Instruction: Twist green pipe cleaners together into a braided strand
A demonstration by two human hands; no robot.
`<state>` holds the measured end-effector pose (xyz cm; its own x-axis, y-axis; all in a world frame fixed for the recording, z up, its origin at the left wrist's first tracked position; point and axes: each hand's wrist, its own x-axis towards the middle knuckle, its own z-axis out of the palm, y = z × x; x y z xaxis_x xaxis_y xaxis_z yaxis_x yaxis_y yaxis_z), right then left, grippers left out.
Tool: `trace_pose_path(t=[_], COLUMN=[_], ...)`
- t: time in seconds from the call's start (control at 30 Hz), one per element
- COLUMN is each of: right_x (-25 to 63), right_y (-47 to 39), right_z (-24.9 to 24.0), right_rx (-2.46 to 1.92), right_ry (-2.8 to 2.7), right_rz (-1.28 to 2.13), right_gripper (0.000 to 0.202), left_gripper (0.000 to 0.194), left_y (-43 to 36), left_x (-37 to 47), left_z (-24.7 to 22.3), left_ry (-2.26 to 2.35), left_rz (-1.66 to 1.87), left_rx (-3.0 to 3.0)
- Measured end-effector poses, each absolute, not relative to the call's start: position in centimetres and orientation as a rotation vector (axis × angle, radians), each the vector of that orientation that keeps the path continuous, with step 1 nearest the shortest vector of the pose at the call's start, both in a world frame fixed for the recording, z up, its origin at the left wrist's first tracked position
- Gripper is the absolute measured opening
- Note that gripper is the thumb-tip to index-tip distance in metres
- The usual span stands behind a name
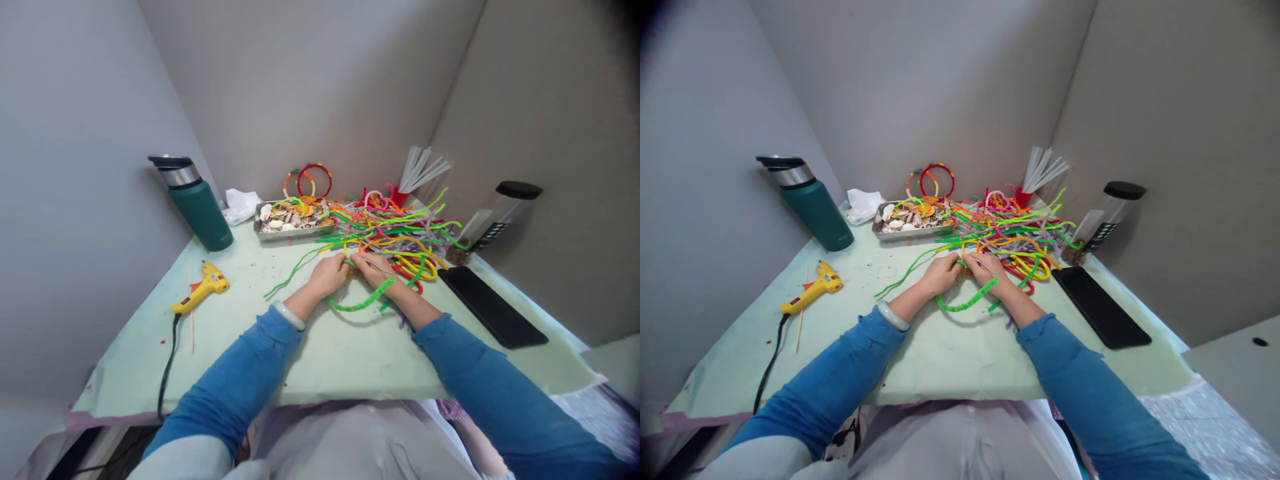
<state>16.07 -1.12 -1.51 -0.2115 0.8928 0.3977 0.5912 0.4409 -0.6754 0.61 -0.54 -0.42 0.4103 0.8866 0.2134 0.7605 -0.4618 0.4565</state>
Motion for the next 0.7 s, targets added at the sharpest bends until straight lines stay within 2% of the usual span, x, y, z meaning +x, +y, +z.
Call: trace_pose_path(t=[0.7], right_x=[16.08], right_y=[-1.26], right_z=[-1.38], right_rx=[-1.244], right_ry=[-1.938], right_rz=[0.489], right_gripper=[0.042], left_gripper=[0.028], left_y=[-0.54], left_x=[0.60], left_z=[-0.51], left_ry=[1.427], left_rz=[0.627], left_rx=[2.392])
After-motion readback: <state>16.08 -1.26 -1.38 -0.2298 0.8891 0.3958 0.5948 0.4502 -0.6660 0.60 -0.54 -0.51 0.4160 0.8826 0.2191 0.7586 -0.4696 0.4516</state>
